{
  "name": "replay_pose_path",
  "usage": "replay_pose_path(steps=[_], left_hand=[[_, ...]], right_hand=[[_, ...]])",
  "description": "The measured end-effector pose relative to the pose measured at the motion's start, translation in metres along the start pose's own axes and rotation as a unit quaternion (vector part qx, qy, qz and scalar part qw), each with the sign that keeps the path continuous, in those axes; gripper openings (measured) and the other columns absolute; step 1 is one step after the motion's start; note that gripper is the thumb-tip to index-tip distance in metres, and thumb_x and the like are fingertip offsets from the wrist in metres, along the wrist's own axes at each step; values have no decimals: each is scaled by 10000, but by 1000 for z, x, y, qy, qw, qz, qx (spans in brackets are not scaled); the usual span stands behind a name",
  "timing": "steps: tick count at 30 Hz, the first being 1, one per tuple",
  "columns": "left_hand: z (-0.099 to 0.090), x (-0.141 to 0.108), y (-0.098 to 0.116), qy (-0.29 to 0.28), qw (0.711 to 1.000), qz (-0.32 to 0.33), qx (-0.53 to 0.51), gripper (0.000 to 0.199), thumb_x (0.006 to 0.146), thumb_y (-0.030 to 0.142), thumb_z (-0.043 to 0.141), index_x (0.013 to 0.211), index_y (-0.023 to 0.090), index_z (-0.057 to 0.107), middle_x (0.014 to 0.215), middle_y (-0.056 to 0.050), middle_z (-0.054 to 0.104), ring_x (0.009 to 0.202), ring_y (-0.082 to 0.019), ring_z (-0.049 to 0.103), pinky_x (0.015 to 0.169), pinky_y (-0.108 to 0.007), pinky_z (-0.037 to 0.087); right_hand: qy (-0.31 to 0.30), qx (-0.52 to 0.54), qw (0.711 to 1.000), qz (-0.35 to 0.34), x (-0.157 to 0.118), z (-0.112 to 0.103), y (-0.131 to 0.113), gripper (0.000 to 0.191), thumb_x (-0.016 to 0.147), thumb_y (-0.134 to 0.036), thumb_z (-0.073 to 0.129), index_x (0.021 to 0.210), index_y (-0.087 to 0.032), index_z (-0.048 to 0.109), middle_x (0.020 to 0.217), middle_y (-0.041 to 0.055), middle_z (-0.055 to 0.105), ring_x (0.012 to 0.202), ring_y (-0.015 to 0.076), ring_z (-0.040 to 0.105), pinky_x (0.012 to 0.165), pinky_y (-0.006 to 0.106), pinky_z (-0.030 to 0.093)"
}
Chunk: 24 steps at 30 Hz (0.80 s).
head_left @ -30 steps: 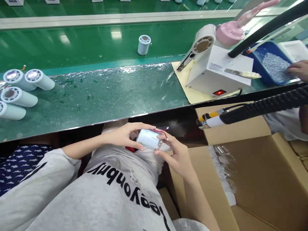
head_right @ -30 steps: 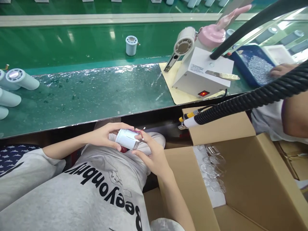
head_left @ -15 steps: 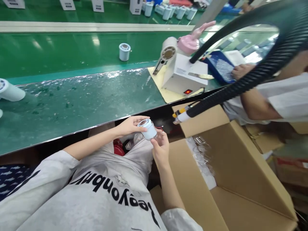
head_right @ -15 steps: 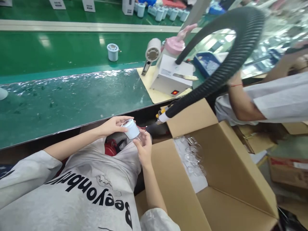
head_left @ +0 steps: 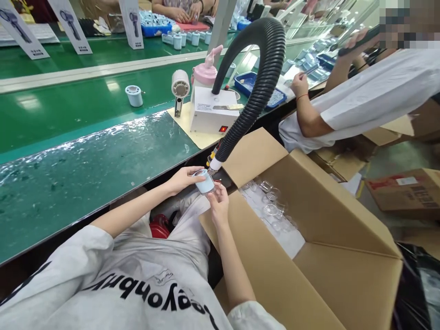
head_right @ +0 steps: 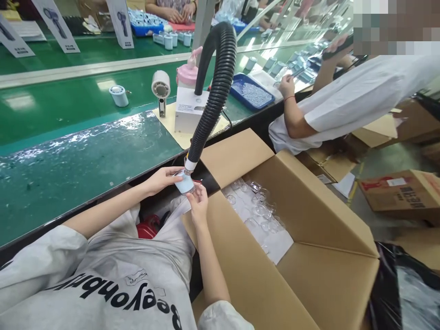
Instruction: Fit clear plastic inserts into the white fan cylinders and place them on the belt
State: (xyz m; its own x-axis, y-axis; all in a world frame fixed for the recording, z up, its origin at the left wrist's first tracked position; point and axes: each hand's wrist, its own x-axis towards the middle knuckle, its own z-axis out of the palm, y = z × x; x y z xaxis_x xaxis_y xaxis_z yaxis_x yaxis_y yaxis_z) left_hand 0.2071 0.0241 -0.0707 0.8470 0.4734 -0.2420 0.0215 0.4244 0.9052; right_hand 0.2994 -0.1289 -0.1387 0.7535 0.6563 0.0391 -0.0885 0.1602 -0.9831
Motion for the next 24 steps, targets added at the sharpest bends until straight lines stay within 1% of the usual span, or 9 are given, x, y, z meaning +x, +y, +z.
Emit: replay_pose_path(steps=[5, 9, 12, 15, 16, 18, 20, 22, 24], left_hand=[[-4, -2, 4, 7, 1000, 1, 14, 847, 540, 492, 1006, 1255, 116, 754, 1330, -173, 745, 1278, -349, 663, 1210, -536, 396], [-6, -8, 2, -14, 1000, -4, 22, 849, 545, 443, 1012, 1283, 123, 742, 1333, -174, 740, 1276, -336, 668, 1193, -514, 428], [-11, -24, 1, -50, 998, -23, 31, 855, 523, 320, 1026, 1309, 157, 732, 1330, -161, 734, 1171, -284, 713, 1092, -462, 521], [-19, -51, 2, -106, 992, -35, 53, 875, 550, 233, 1008, 1368, 205, 698, 1307, -149, 732, 1035, -223, 739, 939, -373, 589], [-21, -60, 4, -128, 989, -24, 70, 866, 578, 225, 995, 1386, 219, 684, 1316, -147, 725, 1034, -217, 736, 918, -357, 593], [-24, -78, 8, -163, 979, 17, 119, 807, 651, 232, 962, 1402, 236, 670, 1362, -147, 701, 1100, -228, 720, 939, -351, 587], [-25, -93, 13, -171, 969, 62, 166, 745, 702, 255, 939, 1398, 240, 674, 1403, -150, 677, 1186, -255, 691, 983, -368, 576], [-25, -105, 18, -167, 962, 95, 193, 706, 739, 284, 923, 1399, 248, 676, 1423, -153, 662, 1258, -280, 662, 1010, -388, 572], [-26, -114, 23, -167, 958, 120, 200, 691, 761, 301, 913, 1408, 268, 673, 1448, -152, 646, 1316, -299, 636, 1030, -404, 573]], right_hand=[[-25, -7, 1000, -12, 6, 2, -1, 662, 728, -692, 809, 1154, -238, 586, 1246, 144, 713, 1194, 299, 692, 1020, 463, 575], [-43, -31, 998, -23, -2, -5, -7, 582, 777, -636, 807, 1145, -238, 595, 1266, 149, 717, 1195, 302, 702, 982, 462, 603], [-74, -55, 995, -33, -16, -16, -22, 494, 779, -528, 857, 1120, -242, 643, 1294, 141, 727, 1216, 306, 710, 1001, 465, 611], [-151, -142, 974, -94, -32, -25, -48, 386, 829, -371, 859, 1156, -260, 687, 1383, 119, 714, 1290, 309, 689, 1101, 498, 569], [-179, -178, 960, -123, -37, -27, -57, 362, 856, -333, 842, 1179, -269, 691, 1405, 109, 708, 1305, 307, 684, 1126, 506, 555], [-222, -226, 932, -177, -43, -28, -74, 340, 889, -299, 820, 1205, -285, 694, 1415, 91, 711, 1301, 302, 690, 1138, 506, 555], [-249, -240, 915, -208, -46, -25, -88, 342, 904, -302, 816, 1223, -294, 692, 1416, 82, 713, 1286, 298, 702, 1125, 492, 574], [-264, -241, 911, -207, -47, -21, -97, 353, 903, -340, 822, 1228, -294, 694, 1388, 82, 729, 1253, 302, 721, 1107, 486, 591], [-268, -240, 917, -174, -49, -17, -102, 369, 895, -417, 827, 1217, -288, 701, 1297, 79, 770, 1174, 308, 758, 1043, 474, 633]])
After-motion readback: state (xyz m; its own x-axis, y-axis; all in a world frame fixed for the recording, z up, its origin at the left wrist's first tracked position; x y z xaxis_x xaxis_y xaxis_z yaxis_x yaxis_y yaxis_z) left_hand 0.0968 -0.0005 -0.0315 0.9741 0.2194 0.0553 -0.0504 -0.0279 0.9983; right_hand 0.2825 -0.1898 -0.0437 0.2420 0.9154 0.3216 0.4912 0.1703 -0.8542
